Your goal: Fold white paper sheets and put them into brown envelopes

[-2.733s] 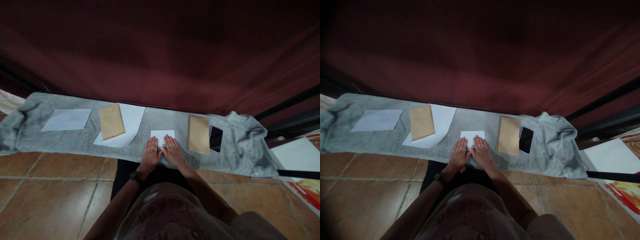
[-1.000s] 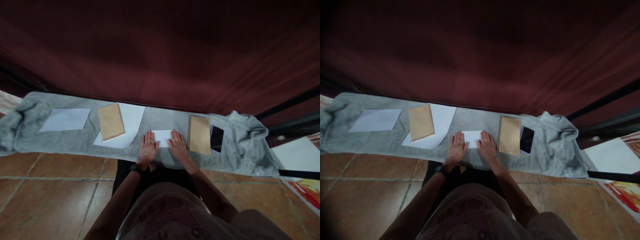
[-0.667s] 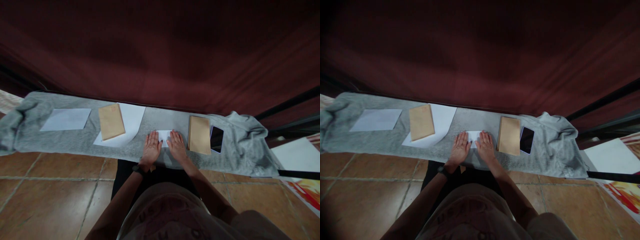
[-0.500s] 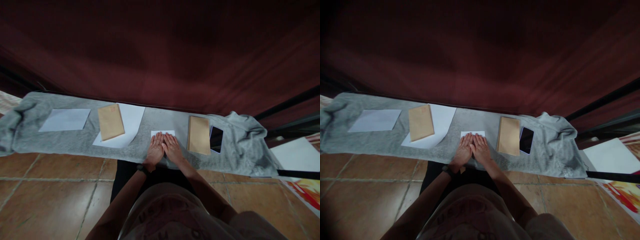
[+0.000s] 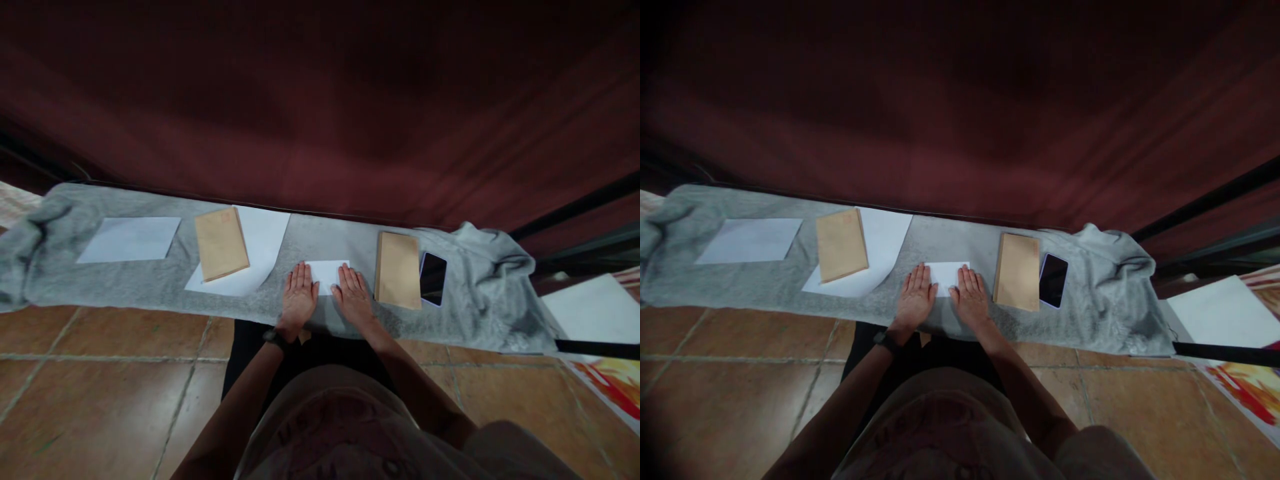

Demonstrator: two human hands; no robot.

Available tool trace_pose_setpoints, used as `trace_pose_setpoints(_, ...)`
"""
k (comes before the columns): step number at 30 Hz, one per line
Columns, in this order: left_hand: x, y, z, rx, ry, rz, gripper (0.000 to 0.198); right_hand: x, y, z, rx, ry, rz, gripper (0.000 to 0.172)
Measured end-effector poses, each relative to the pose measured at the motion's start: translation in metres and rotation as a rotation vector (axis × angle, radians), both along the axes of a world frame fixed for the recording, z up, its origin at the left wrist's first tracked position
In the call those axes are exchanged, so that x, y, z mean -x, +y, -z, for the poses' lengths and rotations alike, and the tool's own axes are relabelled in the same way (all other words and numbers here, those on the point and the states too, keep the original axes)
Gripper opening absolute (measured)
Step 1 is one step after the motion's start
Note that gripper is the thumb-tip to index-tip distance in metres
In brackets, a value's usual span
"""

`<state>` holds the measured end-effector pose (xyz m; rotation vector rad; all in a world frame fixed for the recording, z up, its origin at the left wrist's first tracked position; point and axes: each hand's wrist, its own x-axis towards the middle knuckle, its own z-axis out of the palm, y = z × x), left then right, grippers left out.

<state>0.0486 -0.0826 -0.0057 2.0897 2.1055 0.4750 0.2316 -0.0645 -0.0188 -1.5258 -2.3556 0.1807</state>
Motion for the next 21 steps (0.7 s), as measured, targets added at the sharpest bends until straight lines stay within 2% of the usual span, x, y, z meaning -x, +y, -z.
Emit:
trace_pose_setpoints(7, 0.002, -0.005, -0.001, -0.008, -0.229, -0.084, 0.059, -0.003, -0.002, -0.001, 0.014, -0.027, 0.003, 0.063)
trace_pose_setpoints(14, 0.005, 0.008, -0.004, 0.049, -0.575, -0.194, 0.054, -0.005, -0.003, -0.001, 0.000, -0.013, -0.023, 0.062)
trace_pose_setpoints(21, 0.008, 0.019, 0.001, 0.054, -0.638, -0.343, 0.059, -0.012, -0.007, -0.004, 0.010, -0.045, -0.118, 0.068)
